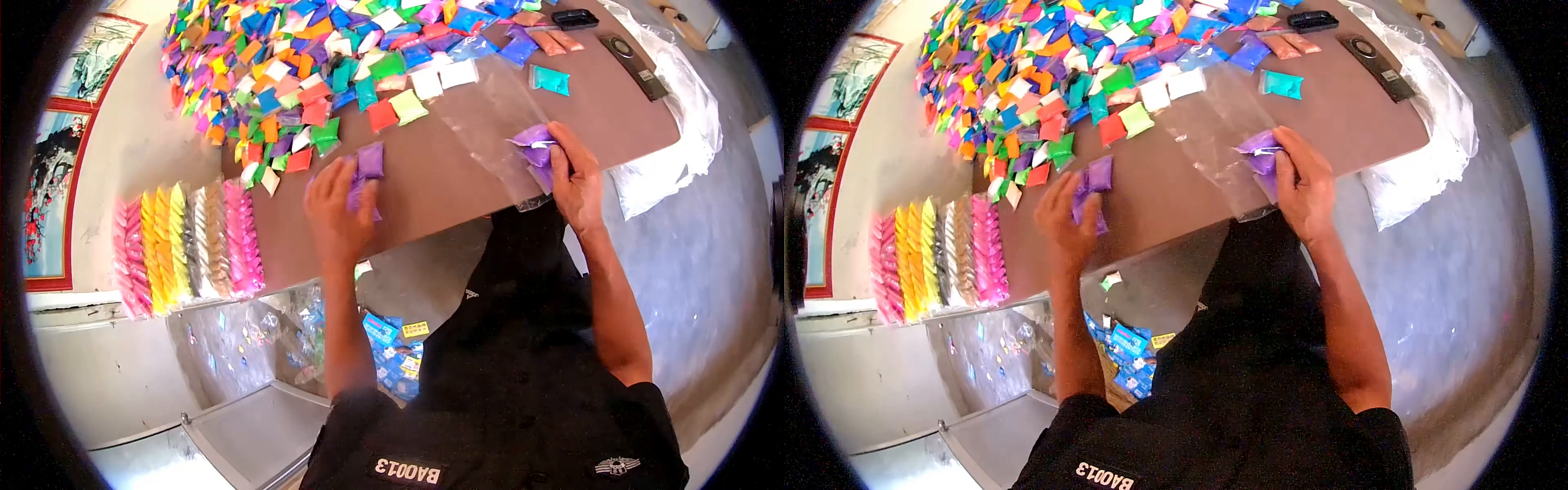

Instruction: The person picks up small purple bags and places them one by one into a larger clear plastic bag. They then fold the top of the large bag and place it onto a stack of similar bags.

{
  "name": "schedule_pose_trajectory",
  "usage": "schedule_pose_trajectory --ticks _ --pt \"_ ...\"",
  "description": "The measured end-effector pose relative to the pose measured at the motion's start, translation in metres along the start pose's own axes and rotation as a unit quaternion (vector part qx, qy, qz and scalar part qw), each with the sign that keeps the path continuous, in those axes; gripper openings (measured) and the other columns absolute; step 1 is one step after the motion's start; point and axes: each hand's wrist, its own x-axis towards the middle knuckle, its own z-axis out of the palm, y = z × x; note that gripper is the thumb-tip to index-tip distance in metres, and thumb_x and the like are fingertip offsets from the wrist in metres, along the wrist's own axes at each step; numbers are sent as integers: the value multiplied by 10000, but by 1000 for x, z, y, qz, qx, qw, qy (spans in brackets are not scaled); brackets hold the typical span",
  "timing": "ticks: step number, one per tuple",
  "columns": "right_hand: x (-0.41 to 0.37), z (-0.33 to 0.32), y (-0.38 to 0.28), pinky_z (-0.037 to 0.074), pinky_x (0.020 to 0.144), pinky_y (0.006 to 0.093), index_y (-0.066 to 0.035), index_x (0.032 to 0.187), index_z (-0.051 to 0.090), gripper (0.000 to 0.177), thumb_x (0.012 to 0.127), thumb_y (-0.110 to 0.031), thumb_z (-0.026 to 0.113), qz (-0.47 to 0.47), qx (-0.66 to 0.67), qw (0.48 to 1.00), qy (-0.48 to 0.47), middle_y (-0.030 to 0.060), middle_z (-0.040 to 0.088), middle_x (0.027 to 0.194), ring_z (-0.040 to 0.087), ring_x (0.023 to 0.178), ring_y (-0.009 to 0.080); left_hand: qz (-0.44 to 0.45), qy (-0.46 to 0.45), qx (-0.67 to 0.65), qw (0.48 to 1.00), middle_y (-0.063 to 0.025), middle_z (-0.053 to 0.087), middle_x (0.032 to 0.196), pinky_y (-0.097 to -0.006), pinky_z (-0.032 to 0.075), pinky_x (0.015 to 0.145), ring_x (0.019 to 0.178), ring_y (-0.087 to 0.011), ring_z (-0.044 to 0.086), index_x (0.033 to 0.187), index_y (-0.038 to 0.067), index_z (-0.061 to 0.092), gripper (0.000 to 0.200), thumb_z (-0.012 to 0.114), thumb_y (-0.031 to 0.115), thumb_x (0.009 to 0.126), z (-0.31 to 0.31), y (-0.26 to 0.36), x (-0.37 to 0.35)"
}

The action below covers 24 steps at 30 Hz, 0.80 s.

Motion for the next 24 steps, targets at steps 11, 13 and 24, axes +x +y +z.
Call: schedule_pose_trajectory --ticks 11,13,24 --pt "-9 22 -20 554 1075 446 -33 1308 769 288 1027 -46 707 -44 -70 996 -35 183 769 1333 730 1224 356 -343 19 -175 923 -76 777 996 -297 554 730 818 -119 669 1208 4 800 323 841 251 1003 -24 -53 -77" --pt "-12 37 -32 550 1075 453 -50 1309 773 299 1016 -43 713 -63 -27 996 -59 163 770 1339 721 1224 360 -319 19 -196 927 -74 768 982 -298 553 724 808 -118 662 1231 -3 793 353 847 255 996 -17 -55 -81" --pt "-17 61 -53 559 1001 461 -81 1271 796 307 968 -71 742 -82 -31 994 -71 142 787 1270 738 1117 350 -338 35 -235 911 -99 758 1139 -305 575 845 977 -140 703 1480 11 660 424 650 79 1062 -50 -53 -76"
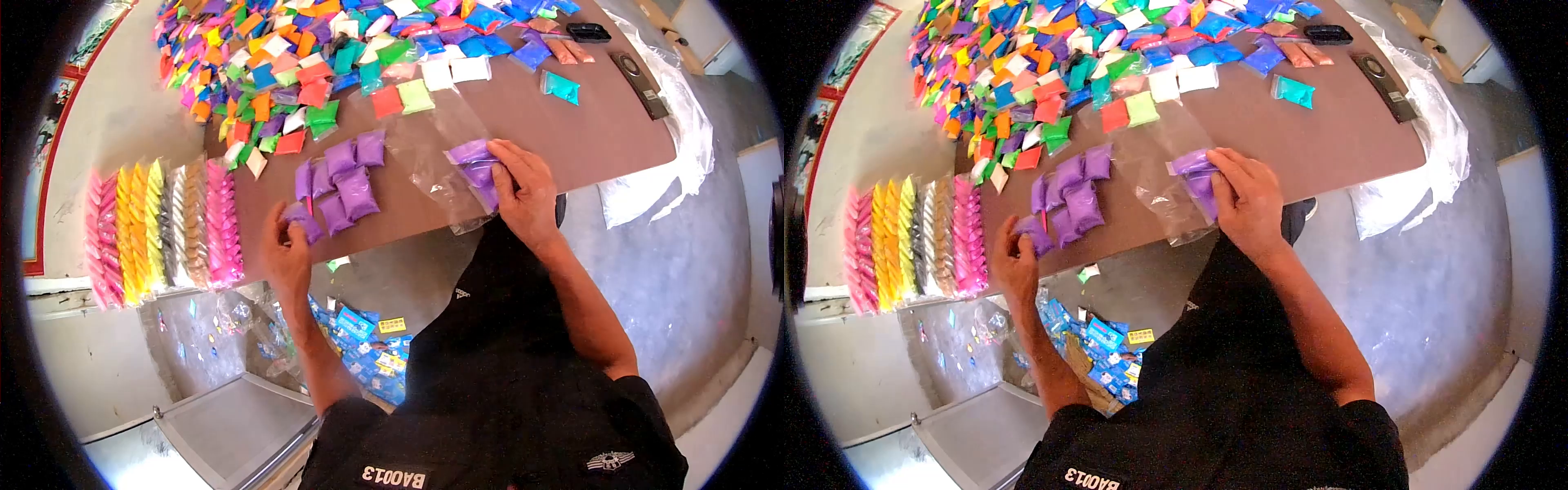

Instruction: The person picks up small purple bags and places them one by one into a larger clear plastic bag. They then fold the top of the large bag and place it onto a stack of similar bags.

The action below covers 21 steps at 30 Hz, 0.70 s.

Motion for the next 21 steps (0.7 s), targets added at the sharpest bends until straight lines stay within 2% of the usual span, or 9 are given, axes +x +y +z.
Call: schedule_pose_trajectory --ticks 1,3,5,10,14,17,19,21 --pt "0 1 1 559 1001 461 -81 1271 796 307 968 -71 742 0 -4 1000 0 142 787 1270 738 1117 350 0 -2 -3 1000 -99 758 1139 -305 575 845 977 -140 703 1480 11 660 424 650 79 1062 -1 16 -2" --pt "0 2 1 560 1001 460 -83 1264 800 303 965 -71 746 -1 2 1000 8 139 788 1270 740 1125 348 -27 -11 -130 991 -80 753 1160 -288 579 846 983 -131 698 1456 7 680 397 653 78 1066 2 38 -8" --pt "-1 2 0 560 1007 457 -82 1263 801 304 964 -69 747 7 8 1000 7 138 789 1267 740 1131 347 -6 -13 -163 987 -77 762 1169 -298 602 857 942 -133 700 1463 11 686 408 666 97 1065 25 42 -13" --pt "-3 -3 0 560 1027 447 -78 1265 800 301 969 -69 748 26 28 999 11 146 791 1261 742 1143 347 -84 -129 -246 957 -92 775 1143 -294 616 842 946 -139 726 1429 -29 701 373 651 72 1073 98 81 -17" --pt "-3 -6 -1 562 1040 451 -56 1277 787 303 978 -71 746 45 53 997 20 165 788 1264 742 1159 354 -60 -151 -219 962 -129 786 1128 -293 626 771 902 -160 762 1402 -55 701 349 651 31 1067 138 85 -9" --pt "-2 -6 -3 561 1044 456 -42 1292 774 315 981 -83 748 54 57 997 27 173 783 1274 740 1171 362 -48 -143 -228 962 -120 795 1093 -293 628 762 882 -162 764 1392 -65 701 354 678 22 1050 162 90 -12" --pt "-3 -6 -3 559 1046 460 -38 1305 766 328 982 -93 747 63 57 996 28 175 781 1279 739 1177 367 -43 -124 -213 968 -104 804 1082 -298 618 731 871 -153 758 1332 -56 742 308 718 37 1039 170 94 -15" --pt "0 -7 -1 556 1046 467 -44 1342 749 363 988 -123 744 67 50 996 13 180 775 1292 736 1178 380 73 -122 -104 984 -161 806 1016 -352 601 768 848 -227 769 1232 -22 790 241 760 63 1008 175 96 -17"
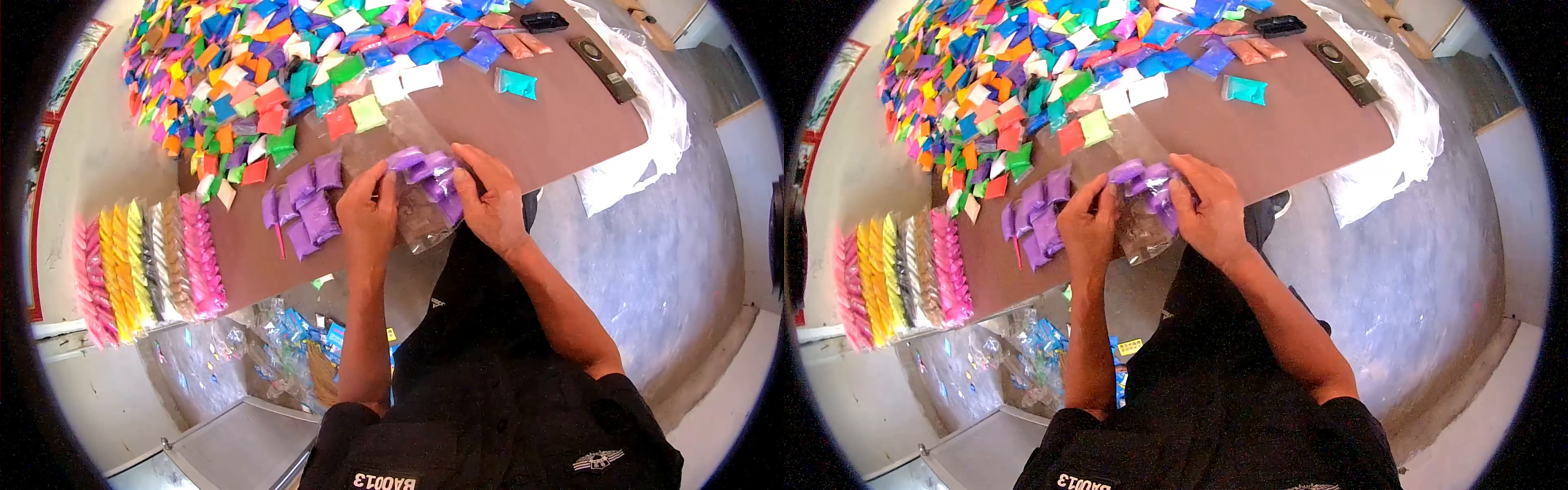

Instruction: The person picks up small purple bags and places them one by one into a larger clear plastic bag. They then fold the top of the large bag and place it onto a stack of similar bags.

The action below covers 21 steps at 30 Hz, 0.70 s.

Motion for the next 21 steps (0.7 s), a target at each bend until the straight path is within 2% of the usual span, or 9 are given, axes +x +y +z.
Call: schedule_pose_trajectory --ticks 1,3,4,6,7,9,12,21 --pt "1 -1 0 556 1046 467 -44 1342 749 363 988 -123 744 2 -2 1000 1 180 775 1292 736 1178 380 0 -3 -1 1000 -161 806 1016 -352 601 768 848 -227 769 1232 -22 790 241 760 63 1008 2 4 -1" --pt "5 -2 0 543 1057 467 -53 1367 736 386 995 -156 738 -17 -7 1000 -14 179 761 1328 725 1211 375 94 -24 68 993 -142 802 1081 -324 605 742 869 -190 758 1224 19 813 238 801 79 995 2 15 -2" --pt "7 -4 0 543 1057 467 -53 1367 736 386 995 -156 738 -16 -8 1000 -14 179 761 1328 725 1211 375 93 -25 67 993 -142 802 1081 -324 605 742 869 -190 758 1224 19 813 238 801 79 995 1 22 -2" --pt "10 -6 0 531 1067 460 -53 1361 736 379 1004 -179 728 -21 -32 999 -30 174 747 1360 712 1242 360 52 -46 92 993 -189 786 1135 -397 611 840 947 -317 774 1184 35 813 216 803 75 972 1 31 -2" --pt "11 -5 3 531 1067 460 -53 1361 736 379 1004 -179 728 -20 -32 999 -30 174 747 1360 712 1242 360 51 -48 93 993 -189 786 1135 -397 611 840 947 -317 774 1184 35 813 216 803 75 972 2 30 -1" --pt "12 -4 6 525 1065 467 -54 1372 730 381 1018 -190 708 -37 -53 997 -41 174 737 1375 703 1260 349 160 -27 119 980 -197 772 1222 -417 612 915 1061 -346 771 1209 35 799 229 784 90 987 4 28 2" --pt "13 -4 6 529 1048 478 -53 1407 712 401 1028 -183 687 -40 -50 996 -56 175 735 1380 705 1252 356 146 -73 82 983 -207 774 1242 -440 603 978 1139 -380 756 1237 38 784 235 743 94 1013 9 25 6" --pt "13 -1 7 494 1085 462 -67 1467 676 428 1054 -179 650 -46 -69 994 -66 156 702 1458 678 1308 336 136 -117 55 982 -194 783 1236 -438 595 987 1139 -386 753 1246 24 768 236 672 60 1034 9 27 13"
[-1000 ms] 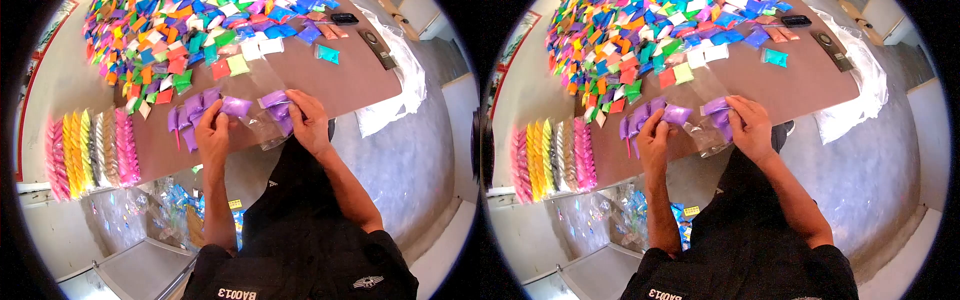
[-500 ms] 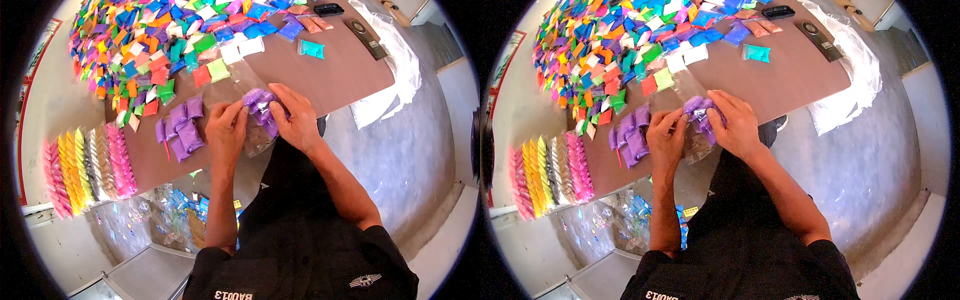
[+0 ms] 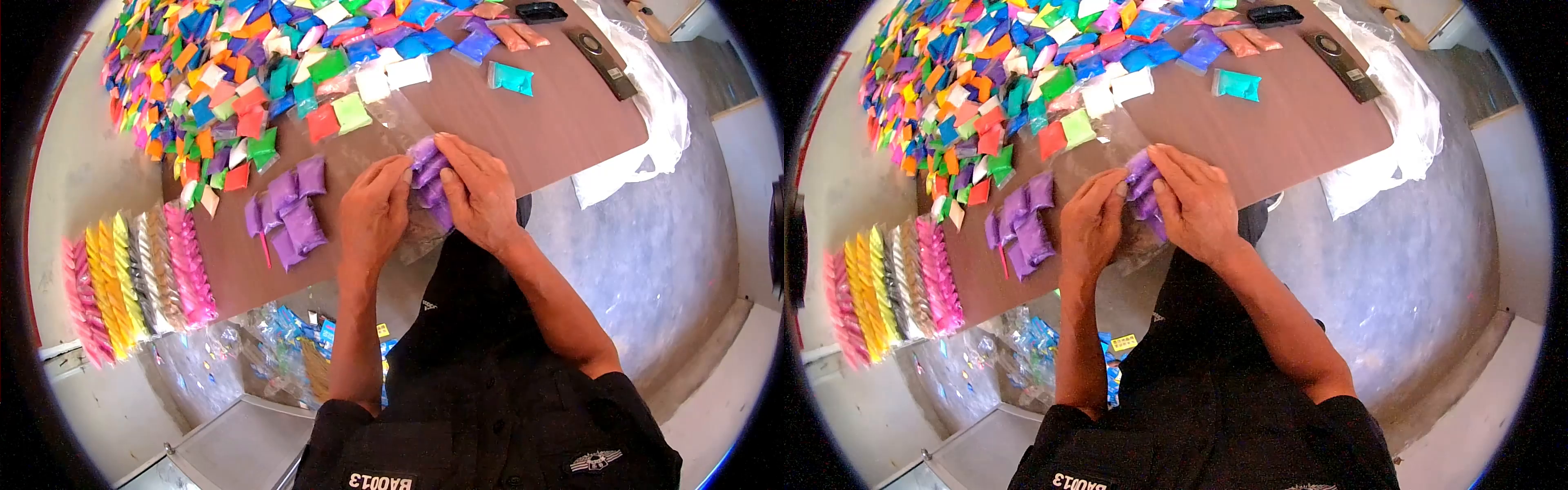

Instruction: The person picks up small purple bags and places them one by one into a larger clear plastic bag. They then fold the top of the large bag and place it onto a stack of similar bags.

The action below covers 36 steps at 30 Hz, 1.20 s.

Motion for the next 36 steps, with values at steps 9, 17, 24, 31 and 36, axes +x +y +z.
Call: schedule_pose_trajectory --ticks 9,17,24,31,36 --pt "-1 3 2 520 1059 467 -74 1456 693 425 1044 -178 664 -13 -15 1000 21 152 720 1436 704 1268 338 -2 23 12 1000 -185 784 1226 -455 590 983 1141 -392 741 1249 51 767 228 669 132 1061 8 -2 -5" --pt "0 2 1 524 1069 470 -68 1425 716 397 1046 -174 660 -19 6 999 33 163 724 1425 700 1274 348 -12 3 21 1000 -199 775 1203 -471 589 963 1121 -417 729 1271 41 741 239 656 134 1068 3 5 -7" --pt "-3 1 3 530 1055 473 -59 1422 714 397 1050 -186 665 -21 12 999 35 158 730 1414 709 1257 346 -61 77 114 989 -201 732 1296 -478 589 943 1092 -404 736 1244 40 757 300 785 194 988 -45 3 -32" --pt "-3 1 1 536 1035 462 -58 1405 721 399 1031 -192 688 -19 7 999 42 153 740 1388 716 1229 344 -125 116 377 910 -135 768 1133 -468 596 873 1004 -344 739 1161 73 793 412 882 371 891 -100 -38 -59" --pt "-3 0 1 541 1035 470 -53 1402 721 406 1024 -199 696 -16 7 999 41 160 744 1375 717 1225 351 -169 110 303 931 -143 772 1081 -456 594 840 946 -345 742 1183 71 798 420 866 366 890 -105 -43 -58"
